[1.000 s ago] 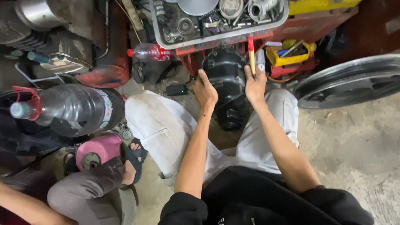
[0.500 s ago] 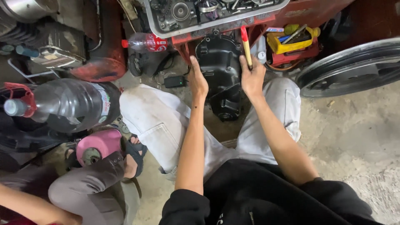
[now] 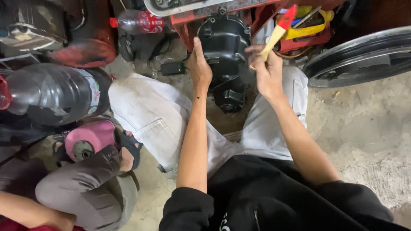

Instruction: Cleaning the interior of a motorcycle engine or CVT component using a brush and cleaning fluid.

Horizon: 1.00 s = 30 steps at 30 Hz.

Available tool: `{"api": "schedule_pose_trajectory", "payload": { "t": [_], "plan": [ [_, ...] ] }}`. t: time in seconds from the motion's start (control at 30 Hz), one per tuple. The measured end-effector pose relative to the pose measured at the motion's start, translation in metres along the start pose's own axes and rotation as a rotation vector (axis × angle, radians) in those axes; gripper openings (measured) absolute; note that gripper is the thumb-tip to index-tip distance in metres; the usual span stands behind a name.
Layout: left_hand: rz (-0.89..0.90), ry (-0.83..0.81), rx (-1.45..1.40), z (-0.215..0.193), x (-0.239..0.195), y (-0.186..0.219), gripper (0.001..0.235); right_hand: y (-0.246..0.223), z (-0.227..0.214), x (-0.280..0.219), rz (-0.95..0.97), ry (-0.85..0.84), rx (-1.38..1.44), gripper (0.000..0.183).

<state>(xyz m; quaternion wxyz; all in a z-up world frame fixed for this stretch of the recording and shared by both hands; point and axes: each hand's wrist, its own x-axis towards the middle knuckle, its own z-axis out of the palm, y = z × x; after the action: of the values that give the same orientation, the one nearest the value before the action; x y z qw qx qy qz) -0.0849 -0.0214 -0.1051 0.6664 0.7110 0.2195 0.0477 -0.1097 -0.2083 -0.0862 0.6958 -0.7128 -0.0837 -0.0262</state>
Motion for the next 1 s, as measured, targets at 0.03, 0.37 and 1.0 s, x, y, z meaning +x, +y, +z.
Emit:
{"api": "schedule_pose_trajectory", "payload": {
  "t": [0.03,0.37,1.0],
  "plan": [
    [-0.004,0.004,0.000,0.000,0.001,-0.004,0.075,0.003,0.001,0.001,0.003,-0.004,0.001,0.025],
    [0.034,0.039,0.110,0.002,0.006,-0.019,0.081,0.033,0.023,-0.033,-0.530,-0.142,-0.483,0.024],
    [0.088,0.070,-0.213,-0.019,-0.018,-0.082,0.061,0.156,-0.051,-0.048,0.318,0.055,-0.291,0.039]
  ]
}}
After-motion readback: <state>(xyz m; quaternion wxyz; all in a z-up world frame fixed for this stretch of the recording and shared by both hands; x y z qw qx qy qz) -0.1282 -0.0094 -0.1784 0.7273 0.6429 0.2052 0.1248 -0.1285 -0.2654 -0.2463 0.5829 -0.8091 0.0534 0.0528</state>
